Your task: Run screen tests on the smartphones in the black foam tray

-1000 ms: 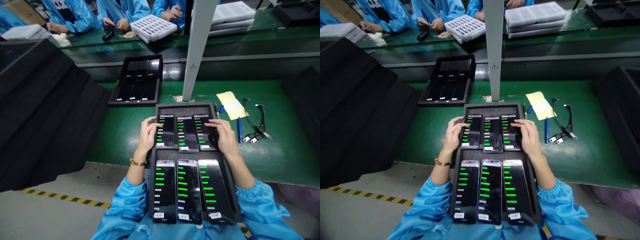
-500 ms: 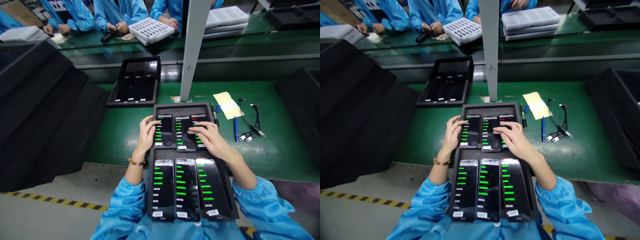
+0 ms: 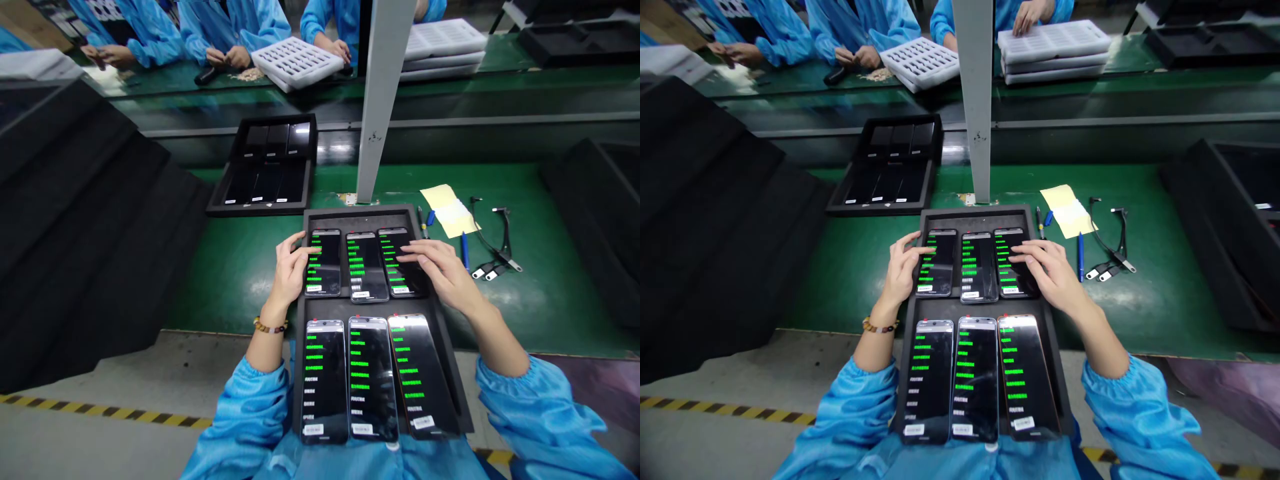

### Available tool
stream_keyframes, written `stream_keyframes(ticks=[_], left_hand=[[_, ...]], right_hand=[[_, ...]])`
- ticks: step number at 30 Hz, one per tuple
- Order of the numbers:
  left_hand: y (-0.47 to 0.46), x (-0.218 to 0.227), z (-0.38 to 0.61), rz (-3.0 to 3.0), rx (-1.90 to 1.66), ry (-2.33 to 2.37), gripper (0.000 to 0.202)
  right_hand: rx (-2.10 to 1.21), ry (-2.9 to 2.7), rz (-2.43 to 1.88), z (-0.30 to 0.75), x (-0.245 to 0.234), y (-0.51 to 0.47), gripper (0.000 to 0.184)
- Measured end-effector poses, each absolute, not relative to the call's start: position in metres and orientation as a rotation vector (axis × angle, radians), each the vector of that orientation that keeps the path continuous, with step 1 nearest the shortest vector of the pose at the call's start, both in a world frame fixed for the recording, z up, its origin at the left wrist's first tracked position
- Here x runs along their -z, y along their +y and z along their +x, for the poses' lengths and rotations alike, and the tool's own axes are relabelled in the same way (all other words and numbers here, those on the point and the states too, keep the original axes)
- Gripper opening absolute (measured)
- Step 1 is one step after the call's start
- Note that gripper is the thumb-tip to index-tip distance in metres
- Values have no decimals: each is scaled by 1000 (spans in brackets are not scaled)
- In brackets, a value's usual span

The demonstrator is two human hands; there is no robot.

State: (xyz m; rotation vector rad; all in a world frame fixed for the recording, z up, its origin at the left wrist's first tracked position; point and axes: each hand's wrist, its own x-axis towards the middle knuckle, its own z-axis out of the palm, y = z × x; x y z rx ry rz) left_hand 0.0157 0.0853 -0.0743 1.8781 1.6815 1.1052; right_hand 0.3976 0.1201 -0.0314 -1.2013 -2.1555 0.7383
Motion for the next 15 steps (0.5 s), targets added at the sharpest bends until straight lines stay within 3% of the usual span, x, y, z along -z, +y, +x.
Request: stream_keyframes(ticks=[15], left_hand=[[88,80,15,1885,-1084,1754,48]], right_hand=[[-600,-2160,-1392,392,52,141,44]])
